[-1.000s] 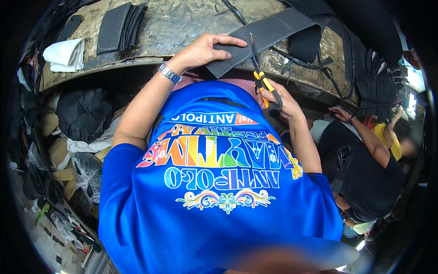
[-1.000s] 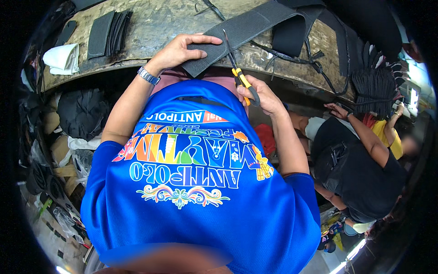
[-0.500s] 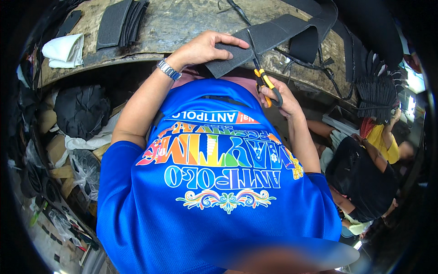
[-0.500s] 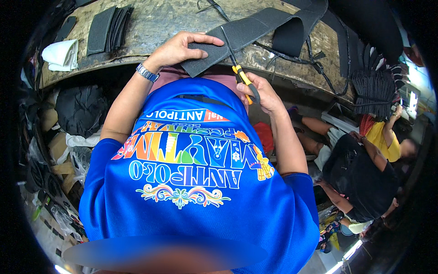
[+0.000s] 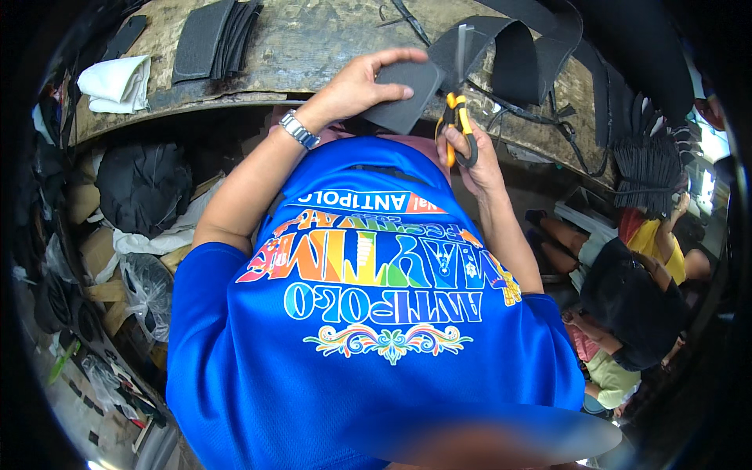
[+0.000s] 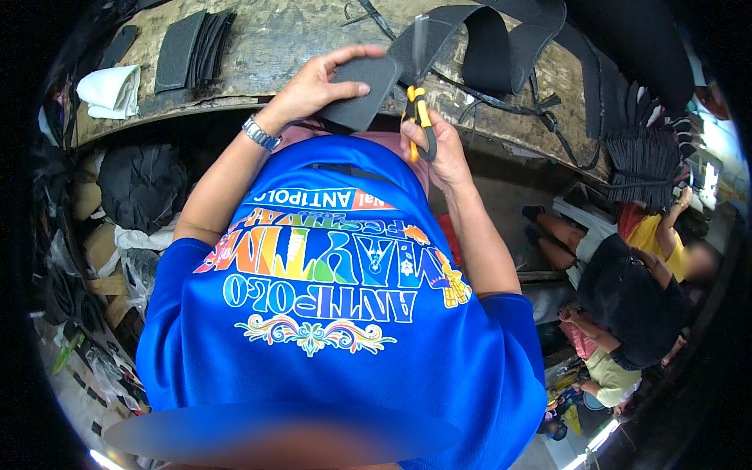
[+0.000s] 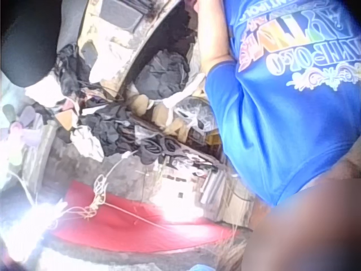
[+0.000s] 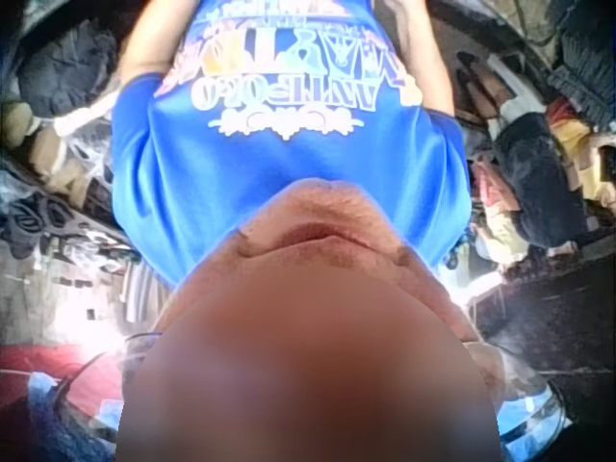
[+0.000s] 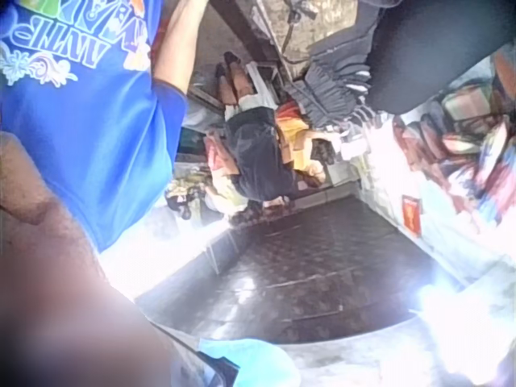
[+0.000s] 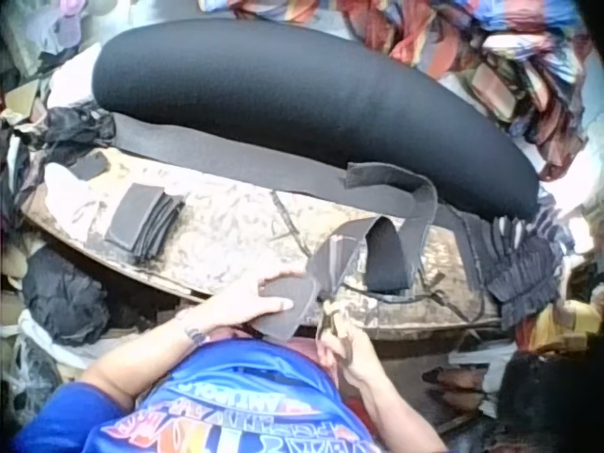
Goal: The person uses shears to cut a black fabric sheet into rectangular pieces, stacking them on the table. Then the person cuts a white fabric sheet into similar pieces. The person handles the fabric and shears throughout, placing cut pieces in neat stacks.
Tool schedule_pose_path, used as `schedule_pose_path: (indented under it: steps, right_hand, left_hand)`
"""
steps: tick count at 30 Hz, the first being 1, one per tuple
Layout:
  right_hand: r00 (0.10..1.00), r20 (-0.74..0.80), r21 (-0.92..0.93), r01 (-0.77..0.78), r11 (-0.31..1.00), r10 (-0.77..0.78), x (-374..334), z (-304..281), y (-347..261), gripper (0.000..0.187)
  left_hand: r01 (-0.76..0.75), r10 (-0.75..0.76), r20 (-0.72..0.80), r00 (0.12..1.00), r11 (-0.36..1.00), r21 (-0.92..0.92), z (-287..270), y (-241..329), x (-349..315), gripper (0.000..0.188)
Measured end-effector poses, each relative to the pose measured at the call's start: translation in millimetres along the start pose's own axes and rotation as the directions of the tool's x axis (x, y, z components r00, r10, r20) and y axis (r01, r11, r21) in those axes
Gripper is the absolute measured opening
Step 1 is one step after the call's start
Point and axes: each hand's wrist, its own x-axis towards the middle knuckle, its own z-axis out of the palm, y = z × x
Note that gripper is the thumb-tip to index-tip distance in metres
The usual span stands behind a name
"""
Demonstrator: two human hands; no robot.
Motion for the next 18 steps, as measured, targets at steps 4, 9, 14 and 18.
schedule_pose_path:
  steps: [4,9,14,18]
  right_hand:
    - [0.984,-0.130,0.143,0.143,0.979,-0.124,10.9,31.2,-2.1,0.035]
    - [0.991,-0.088,0.090,0.107,0.990,-0.099,18.3,37.7,-15.5,0.046]
    - [0.992,0.103,-0.033,0.073,0.997,-0.069,15.7,35.2,-24.4,0.049]
    - [0.995,-0.002,-0.048,0.098,0.994,-0.098,20.0,42.2,-26.2,0.037]
  left_hand:
    - [-0.229,0.134,-0.411,0.902,0.955,-0.190,27.1,-8.7,10.8,0.083]
    - [-0.110,0.027,-0.333,0.943,0.966,-0.234,11.1,4.8,10.6,0.065]
    - [-0.063,0.029,0.157,0.987,0.974,0.217,-34.9,53.5,-0.9,0.054]
    - [-0.167,0.063,0.182,0.981,0.744,0.646,-54.1,87.3,-23.1,0.037]
